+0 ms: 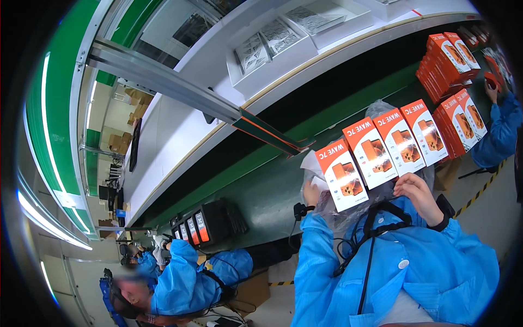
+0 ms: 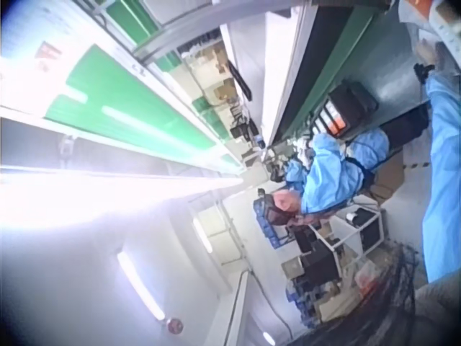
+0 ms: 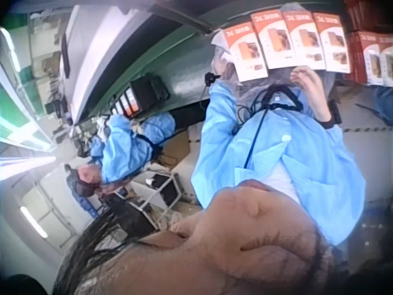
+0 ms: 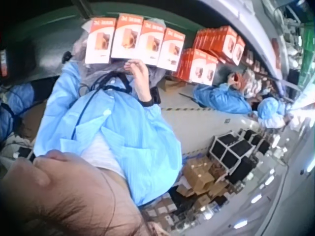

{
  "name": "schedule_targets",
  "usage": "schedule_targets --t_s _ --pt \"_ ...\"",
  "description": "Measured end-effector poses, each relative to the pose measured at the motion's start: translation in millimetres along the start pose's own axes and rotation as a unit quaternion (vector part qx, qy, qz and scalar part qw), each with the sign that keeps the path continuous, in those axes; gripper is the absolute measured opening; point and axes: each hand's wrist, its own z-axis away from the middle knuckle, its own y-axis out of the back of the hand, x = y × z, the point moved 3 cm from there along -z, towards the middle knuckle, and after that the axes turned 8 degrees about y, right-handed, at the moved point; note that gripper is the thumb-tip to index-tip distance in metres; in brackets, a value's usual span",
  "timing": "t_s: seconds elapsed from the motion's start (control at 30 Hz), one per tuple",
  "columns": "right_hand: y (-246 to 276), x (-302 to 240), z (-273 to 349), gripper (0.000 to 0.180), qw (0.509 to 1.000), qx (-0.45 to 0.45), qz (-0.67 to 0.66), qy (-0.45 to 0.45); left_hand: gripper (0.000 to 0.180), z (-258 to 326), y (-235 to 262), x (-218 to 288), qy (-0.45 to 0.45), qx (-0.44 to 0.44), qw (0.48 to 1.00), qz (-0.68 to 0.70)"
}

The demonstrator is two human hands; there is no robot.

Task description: The recorder is applying stickers to phone or electronics boxes on a production line.

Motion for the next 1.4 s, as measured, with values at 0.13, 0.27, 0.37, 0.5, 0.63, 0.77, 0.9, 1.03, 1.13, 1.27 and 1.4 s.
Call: schedule_targets --t_s 0.13,0.27,0.37,0.5,0.63,0.77,0.9,1.03,1.13,1.27,1.4 --pt "-6.0 -1.2 2.7 0.013 1.0 -0.007 0.012 0.0 0.034 19.5 52.4 42.3 -0.189 0.111 0.954 -0.205" --pt "-4.3 -1.4 1.6 0.012 1.0 -0.007 0.012 0.004 0.024 104.3 113.6 155.4 -0.134 0.059 0.982 -0.12" --pt "-19.0 -6.6 -4.4 0.012 0.998 -0.054 0.032 0.005 0.019 192.5 171.0 229.6 -0.154 0.04 0.986 -0.058" --pt "-58.4 -10.2 -9.6 0.017 0.97 -0.226 0.051 -0.067 0.008 321.5 205.9 318.9 -0.249 0.304 0.919 -0.004" --pt "-96.9 -16.4 3.9 0.034 0.89 -0.444 -0.003 -0.102 0.02 377.0 165.3 357.5 -0.572 -0.049 0.812 -0.106" --pt "-88.8 -22.1 -10.8 0.042 0.946 -0.304 -0.099 -0.052 0.022 389.4 96.3 371.0 -0.561 -0.115 0.799 -0.183" --pt "-58.7 -34.1 -49.2 0.033 0.974 -0.086 -0.197 -0.07 0.023 388.0 68.5 345.3 -0.488 -0.129 0.829 -0.24" --pt "-27.3 -43.9 -71.0 0.027 0.987 -0.039 -0.154 0.006 0.029 376.4 55.4 309.5 -0.366 -0.049 0.854 -0.366" --pt "-35.2 -32.4 -58.7 0.026 0.992 -0.111 0.063 0.009 0.037 369.4 39.8 294.5 -0.291 0.007 0.856 -0.428" --pt "-62.6 -20.6 -35.6 0.028 0.933 -0.305 0.183 0.053 0.043 370.7 39.2 318.3 -0.233 0.074 0.966 -0.083" --pt "-78.0 -20.3 -27.8 0.028 0.889 -0.39 0.234 0.052 0.024 360.6 33.6 300.1 -0.129 0.113 0.974 0.147"
